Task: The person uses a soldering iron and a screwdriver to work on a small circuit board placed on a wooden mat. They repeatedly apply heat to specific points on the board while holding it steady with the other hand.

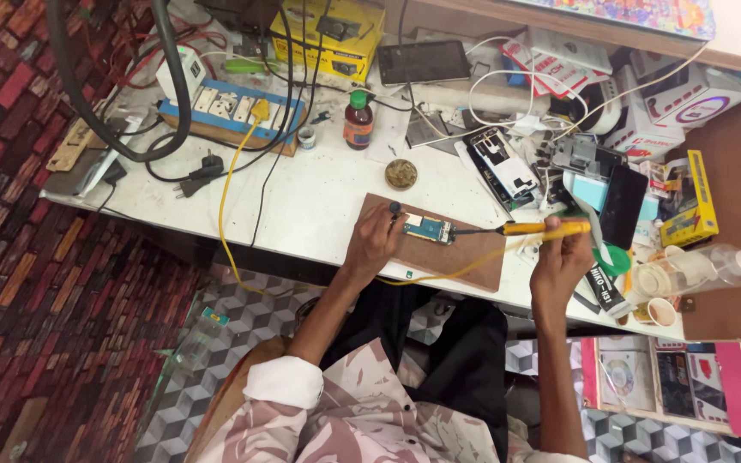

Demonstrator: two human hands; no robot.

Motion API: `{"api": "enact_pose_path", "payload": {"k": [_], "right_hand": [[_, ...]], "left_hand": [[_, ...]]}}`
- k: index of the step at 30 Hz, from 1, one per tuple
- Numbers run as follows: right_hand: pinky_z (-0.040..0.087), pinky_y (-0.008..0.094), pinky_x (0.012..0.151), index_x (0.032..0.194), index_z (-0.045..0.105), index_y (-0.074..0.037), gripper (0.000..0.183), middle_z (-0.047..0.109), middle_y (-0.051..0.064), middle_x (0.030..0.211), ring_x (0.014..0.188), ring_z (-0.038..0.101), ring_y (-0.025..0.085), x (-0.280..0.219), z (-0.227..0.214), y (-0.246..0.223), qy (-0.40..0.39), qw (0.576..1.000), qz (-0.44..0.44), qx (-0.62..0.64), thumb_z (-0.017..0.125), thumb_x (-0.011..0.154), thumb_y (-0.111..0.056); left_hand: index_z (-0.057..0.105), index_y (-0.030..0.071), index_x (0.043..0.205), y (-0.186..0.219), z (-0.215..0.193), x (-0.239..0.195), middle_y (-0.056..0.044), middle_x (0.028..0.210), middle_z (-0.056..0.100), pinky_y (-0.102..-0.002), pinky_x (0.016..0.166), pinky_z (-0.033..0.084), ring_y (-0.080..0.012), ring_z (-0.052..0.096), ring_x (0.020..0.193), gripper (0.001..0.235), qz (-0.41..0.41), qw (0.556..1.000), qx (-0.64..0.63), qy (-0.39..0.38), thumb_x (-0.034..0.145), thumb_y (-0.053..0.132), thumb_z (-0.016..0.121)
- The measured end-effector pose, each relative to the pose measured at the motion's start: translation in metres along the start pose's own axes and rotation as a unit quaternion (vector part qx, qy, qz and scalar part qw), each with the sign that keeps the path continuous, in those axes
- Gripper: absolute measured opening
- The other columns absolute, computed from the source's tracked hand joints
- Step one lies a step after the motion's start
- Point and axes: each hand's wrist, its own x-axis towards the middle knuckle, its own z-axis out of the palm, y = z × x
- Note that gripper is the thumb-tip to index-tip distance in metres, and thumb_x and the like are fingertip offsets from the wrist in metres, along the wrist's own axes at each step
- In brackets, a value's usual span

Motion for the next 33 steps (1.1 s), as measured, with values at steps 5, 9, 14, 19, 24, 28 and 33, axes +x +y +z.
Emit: {"api": "enact_pose_path", "payload": {"k": [5, 9, 14, 19, 24, 28, 33], "right_hand": [[0.036, 0.024, 0.057, 0.108, 0.058, -0.004, 0.027, 0.046, -0.003, 0.075, 0.063, 0.042, 0.006, -0.012, -0.005, 0.024, -0.012, 0.973, 0.106, 0.207, 0.060, 0.111, -0.031], [0.041, 0.024, 0.058, 0.113, 0.056, -0.004, 0.033, 0.046, -0.001, 0.077, 0.064, 0.046, 0.007, -0.016, -0.002, 0.055, -0.013, 0.964, 0.111, 0.242, 0.055, 0.112, -0.036], [0.042, 0.026, 0.058, 0.115, 0.057, -0.003, 0.038, 0.044, 0.000, 0.073, 0.062, 0.044, 0.008, -0.023, 0.010, 0.099, 0.012, 0.952, 0.100, 0.290, 0.050, 0.113, -0.040], [0.044, 0.027, 0.058, 0.111, 0.057, 0.000, 0.041, 0.052, 0.004, 0.075, 0.062, 0.049, 0.011, -0.041, 0.029, 0.113, 0.060, 0.941, 0.079, 0.322, 0.043, 0.114, -0.038], [0.042, 0.028, 0.062, 0.111, 0.059, 0.002, 0.032, 0.055, 0.008, 0.077, 0.066, 0.050, 0.013, -0.065, 0.033, 0.093, 0.127, 0.983, 0.026, 0.132, 0.047, 0.114, -0.026], [0.048, 0.026, 0.070, 0.109, 0.061, 0.005, 0.031, 0.062, 0.009, 0.088, 0.078, 0.057, 0.013, -0.078, 0.024, 0.075, 0.121, 0.991, -0.050, 0.035, 0.050, 0.113, -0.024], [0.048, 0.029, 0.071, 0.110, 0.066, 0.003, 0.030, 0.062, 0.010, 0.085, 0.077, 0.057, 0.015, -0.077, 0.016, 0.054, 0.088, 0.993, 0.033, 0.065, 0.053, 0.109, -0.024]], "left_hand": [[0.059, -0.008, 0.097, -0.003, 0.002, -0.005, -0.022, 0.087, 0.065, -0.044, 0.068, 0.053, -0.0377, 0.066, 0.080, 0.012, -0.022, 1.000, -0.012, 0.005, 0.095, -0.002, 0.069], [0.059, -0.008, 0.096, -0.005, 0.003, -0.004, -0.023, 0.087, 0.064, -0.046, 0.068, 0.052, -0.0405, 0.064, 0.080, 0.012, -0.002, 1.000, 0.014, 0.007, 0.094, -0.002, 0.070], [0.059, -0.008, 0.098, -0.003, 0.002, -0.003, -0.023, 0.087, 0.064, -0.046, 0.068, 0.053, -0.0407, 0.065, 0.080, 0.013, -0.005, 1.000, 0.020, 0.002, 0.094, -0.002, 0.069], [0.059, -0.012, 0.106, -0.002, 0.001, -0.001, -0.024, 0.090, 0.066, -0.045, 0.068, 0.055, -0.0415, 0.066, 0.081, 0.019, 0.003, 1.000, 0.013, 0.017, 0.092, -0.004, 0.068], [0.059, -0.007, 0.096, -0.003, 0.004, 0.000, -0.022, 0.085, 0.064, -0.044, 0.068, 0.055, -0.0396, 0.066, 0.079, 0.014, 0.025, 0.999, 0.039, 0.005, 0.090, -0.005, 0.071], [0.057, -0.007, 0.093, -0.001, 0.003, -0.001, -0.020, 0.084, 0.063, -0.043, 0.065, 0.054, -0.0377, 0.066, 0.078, 0.016, 0.020, 0.999, 0.046, -0.020, 0.090, -0.005, 0.073], [0.056, -0.006, 0.090, 0.003, 0.003, 0.003, -0.020, 0.083, 0.063, -0.044, 0.065, 0.053, -0.0381, 0.065, 0.077, 0.017, 0.031, 0.998, 0.050, -0.010, 0.088, -0.006, 0.073]]}}
